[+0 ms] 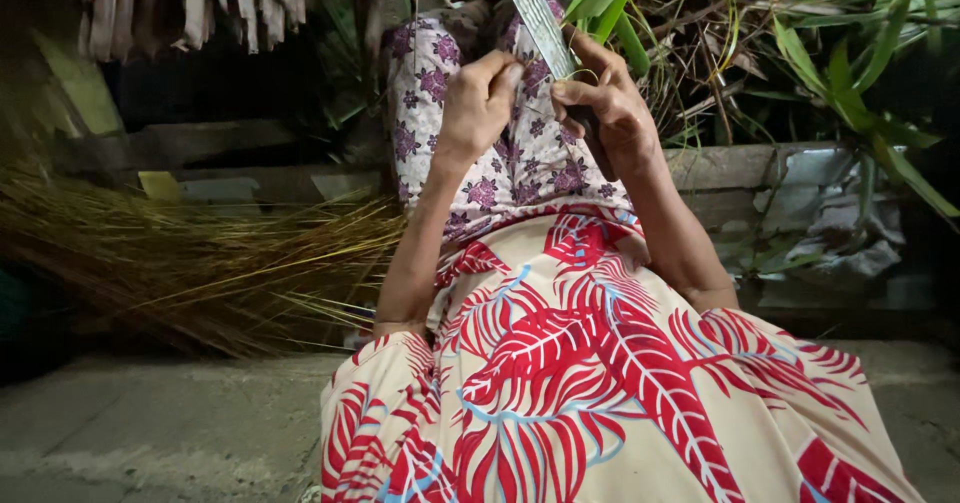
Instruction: The person sits on the ground and uses a large knife to split long green palm leaves into thin strips. The person repeatedly pulls the leaves through the blade to create uniform strips, which accumulate on the floor.
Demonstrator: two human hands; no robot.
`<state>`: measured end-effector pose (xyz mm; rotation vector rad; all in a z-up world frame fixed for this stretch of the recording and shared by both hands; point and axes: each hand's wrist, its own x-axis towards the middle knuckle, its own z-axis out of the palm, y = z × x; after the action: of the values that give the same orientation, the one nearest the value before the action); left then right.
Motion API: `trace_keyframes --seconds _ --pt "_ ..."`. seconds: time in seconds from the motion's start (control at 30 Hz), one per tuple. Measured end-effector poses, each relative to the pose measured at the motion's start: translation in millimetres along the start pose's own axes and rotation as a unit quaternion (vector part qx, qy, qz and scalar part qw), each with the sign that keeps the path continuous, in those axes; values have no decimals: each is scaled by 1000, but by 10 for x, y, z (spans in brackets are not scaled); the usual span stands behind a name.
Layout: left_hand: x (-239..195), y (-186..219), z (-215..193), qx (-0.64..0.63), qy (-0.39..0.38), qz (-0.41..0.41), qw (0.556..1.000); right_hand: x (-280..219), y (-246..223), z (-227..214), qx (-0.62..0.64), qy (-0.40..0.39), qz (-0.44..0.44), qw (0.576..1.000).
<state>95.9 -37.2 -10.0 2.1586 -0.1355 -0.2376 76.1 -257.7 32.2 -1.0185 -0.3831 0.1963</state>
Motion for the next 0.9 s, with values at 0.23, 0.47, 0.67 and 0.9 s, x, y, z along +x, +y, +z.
trace_keyframes --seconds 0.23,0.47,0.67,0.9 --pt "-121 74 -37 -62 4 14 998 165 -196 156 83 194 280 936" --pt "-221 229 -149 -109 26 66 991 276 -285 -51 99 64 244 963" --pt "-437 193 -429 -64 -7 -9 998 109 -125 -806 0 309 216 926" --pt "-310 13 -174 -1 51 -42 998 231 -565 -186 -129 179 175 960"
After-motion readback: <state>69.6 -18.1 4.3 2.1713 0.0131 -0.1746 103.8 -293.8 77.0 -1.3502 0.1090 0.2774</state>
